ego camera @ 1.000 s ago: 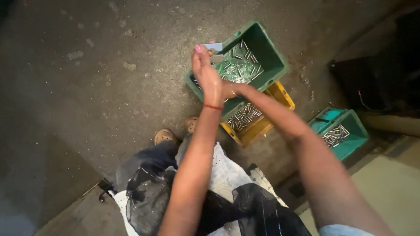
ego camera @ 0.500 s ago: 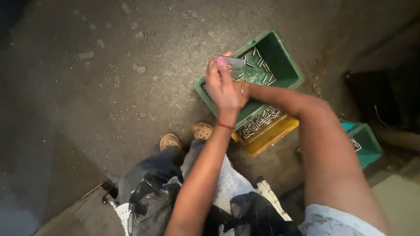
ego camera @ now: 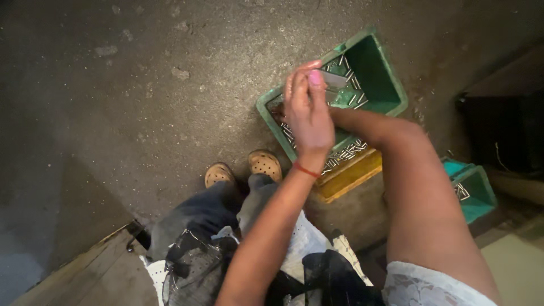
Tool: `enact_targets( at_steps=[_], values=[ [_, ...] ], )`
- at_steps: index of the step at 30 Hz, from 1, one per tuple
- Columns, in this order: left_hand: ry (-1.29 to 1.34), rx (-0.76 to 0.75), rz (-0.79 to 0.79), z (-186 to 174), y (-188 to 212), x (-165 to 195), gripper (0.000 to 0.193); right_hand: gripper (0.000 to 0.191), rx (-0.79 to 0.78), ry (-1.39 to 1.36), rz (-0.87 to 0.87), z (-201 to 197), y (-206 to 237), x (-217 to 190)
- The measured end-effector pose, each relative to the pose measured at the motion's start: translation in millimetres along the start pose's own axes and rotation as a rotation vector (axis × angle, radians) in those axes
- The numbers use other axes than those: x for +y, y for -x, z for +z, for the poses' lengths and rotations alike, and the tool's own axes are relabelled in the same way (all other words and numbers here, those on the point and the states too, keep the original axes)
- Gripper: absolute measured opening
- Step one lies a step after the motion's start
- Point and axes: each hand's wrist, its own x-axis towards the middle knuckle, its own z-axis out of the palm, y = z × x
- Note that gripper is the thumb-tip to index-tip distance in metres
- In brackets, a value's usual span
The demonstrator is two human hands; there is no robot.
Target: The person sits on the floor and sorts small metal parts by hand from a yellow bin into a green bin. The person repeatedly picks up handfuls of parts, inspects them, and places them into the green bin.
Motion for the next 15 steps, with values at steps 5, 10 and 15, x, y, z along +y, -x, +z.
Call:
enact_targets(
  at_steps=[5, 10, 15],
  values=[
    [-0.020, -0.051, 0.039, 2, 6, 3, 0.031, 0.043, 0.017, -0.010, 0.019, 5, 0, 15],
    [0.037, -0.047, -0.030, 1, 3, 4, 0.031, 0.041, 0.048, -0.019, 0.029, 5, 3, 34],
    [0.061, -0.050, -0.017, 1, 4, 9, 0.031, 0.038, 0.077, -0.022, 0.041, 6, 5, 38]
  ],
)
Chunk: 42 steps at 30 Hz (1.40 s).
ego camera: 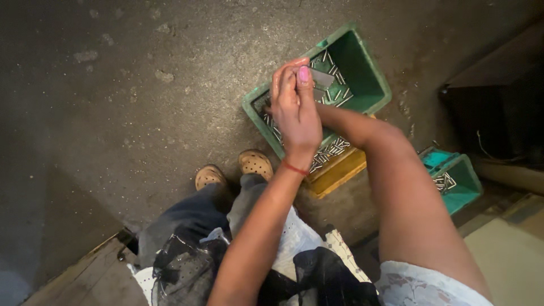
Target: The person sits on the floor and sorts small metal parts by hand from a yellow bin into a green bin. The person repeatedly picks up handfuls of parts, inspects them, and places them into the green bin.
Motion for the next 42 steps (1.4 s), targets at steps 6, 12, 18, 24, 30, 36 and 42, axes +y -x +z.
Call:
enact_targets(
  at_steps=[6, 12, 18, 24, 30, 36, 42],
  values=[
    [-0.167, 0.033, 0.174, -4, 2, 1, 0.030, 0.037, 0.031, -0.032, 0.005, 4, -3, -9],
    [-0.257, 0.089, 0.129, -1, 5, -22, 0.039, 0.035, 0.110, -0.197, 0.001, 17, -4, -30],
    [0.078, 0.221, -0.296, -2, 5, -67, 0.048, 0.036, 0.495, -0.603, 0.076, 24, 26, -97],
    [0.444, 0.082, -0.525, -15, 24, -90, 0.043, 0.033, 0.917, -1.059, -0.477, 42, 102, -200],
    [0.972, -0.344, -0.815, 3, 74, -77, 0.052, 0.032, 1.441, -0.338, -0.694, 100, 119, -232],
    [1.226, -0.448, -0.870, -6, 124, -53, 0.050, 0.032, 1.478, 0.163, -0.580, 161, 173, -251],
    [1.319, -0.683, -0.701, 11, 174, -59, 0.040, 0.028, 1.463, 0.279, -0.499, 182, 223, -275]
  ],
)
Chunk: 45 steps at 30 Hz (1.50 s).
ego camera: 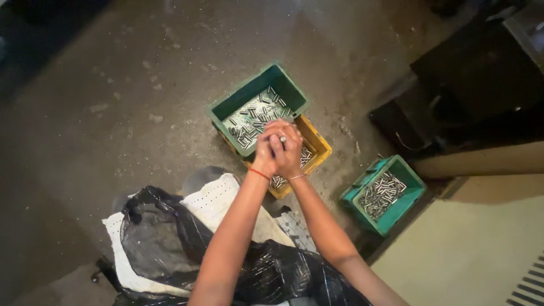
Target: The person sits on the floor and sorts small metal parts by hand from a yellow bin into a green bin. The person repeatedly picks up handfuls of parts, inspects them, and places them into the green bin.
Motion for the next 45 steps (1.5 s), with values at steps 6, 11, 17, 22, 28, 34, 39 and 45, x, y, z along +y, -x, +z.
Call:
enact_targets(
  at_steps=[6, 11, 17, 22, 28, 34, 39, 45],
  values=[
    [0.015, 0.405, 0.012, 1, 18, -43, 0.038, 0.023, -0.089, 0.166, 0.090, -15, 6, 2],
    [0.012, 0.549, -0.286, -9, 35, -32, 0.033, 0.029, 0.058, -0.022, 0.422, -50, 34, 36],
    [-0.077, 0.547, -0.316, -12, 27, -24, 0.036, 0.020, 0.120, -0.404, 0.775, -85, 62, 91],
    [-0.170, 0.509, -0.353, -1, 26, -32, 0.039, 0.028, 0.156, -0.850, 1.004, -83, 86, 97],
    [-0.172, 0.524, -0.396, -3, 34, -40, 0.038, 0.023, -0.009, -0.582, 0.907, -91, 88, 86],
    [-0.278, 0.491, -0.413, -17, 28, -30, 0.037, 0.020, -0.082, -0.146, 0.811, -89, 72, 72],
    [-0.320, 0.458, -0.426, -19, 20, -17, 0.036, 0.023, -0.142, 0.057, 0.681, -77, 57, 71],
    [-0.322, 0.440, -0.405, -15, 19, 1, 0.036, 0.023, -0.102, -0.232, 0.783, -86, 50, 41]
  ],
)
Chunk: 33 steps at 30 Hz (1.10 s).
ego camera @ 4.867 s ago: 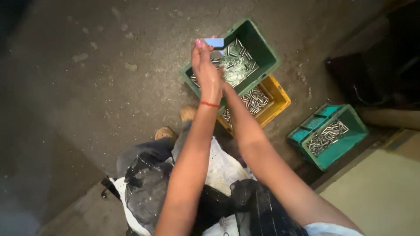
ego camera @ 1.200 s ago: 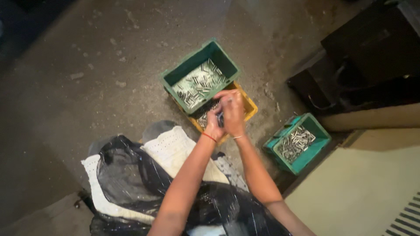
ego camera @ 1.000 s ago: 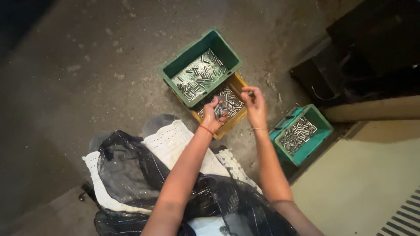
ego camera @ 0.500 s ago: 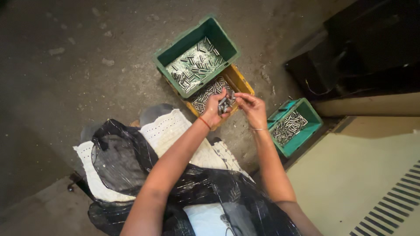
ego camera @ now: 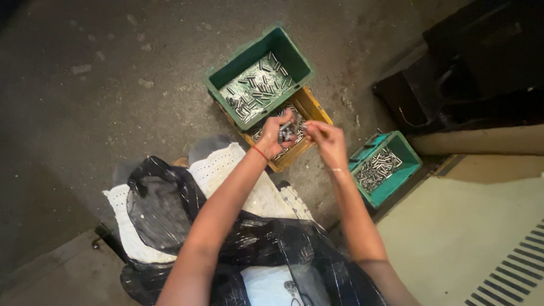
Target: The person sits on the floor and sorts small metal parts by hand from a yellow bin into a green bin. The person repeatedly picks up handfuls of parts, inspects them, and places them into the green bin.
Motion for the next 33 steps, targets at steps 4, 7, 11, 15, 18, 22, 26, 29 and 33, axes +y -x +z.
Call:
enact_targets(
  at_steps=[4, 7, 11, 15, 18, 22, 26, 29, 33],
  values=[
    [0.148, 0.015, 0.110, -5, -1, 15, 0.036, 0.018, 0.108, 0.464, -0.314, 5, 18, -37],
    [0.165, -0.002, 0.172, -7, -6, 14, 0.038, 0.032, 0.191, 0.762, -0.679, 27, 20, -52],
    [0.210, 0.107, 0.269, -5, -15, 10, 0.026, 0.022, 0.068, 0.567, -0.553, 56, 16, -37],
    [0.240, 0.110, 0.198, -8, -16, 9, 0.027, 0.013, 0.101, 0.402, -0.484, 60, 5, 5],
    [0.230, 0.085, 0.157, -10, -15, 9, 0.030, 0.020, 0.097, -0.187, -0.283, 55, 0, 39],
    [0.204, 0.020, 0.049, -7, -12, 7, 0.035, 0.029, -0.031, -0.969, 0.087, 28, -14, 58],
    [0.156, -0.003, 0.006, -2, -9, 6, 0.034, 0.034, -0.089, -0.839, 0.229, 23, -22, 53],
    [0.168, -0.037, 0.023, -4, -7, 6, 0.036, 0.041, 0.011, -0.646, 0.189, 29, -19, 40],
    [0.158, -0.021, -0.002, -7, -11, 7, 0.038, 0.041, 0.045, -0.396, 0.151, 23, -13, 22]
  ],
)
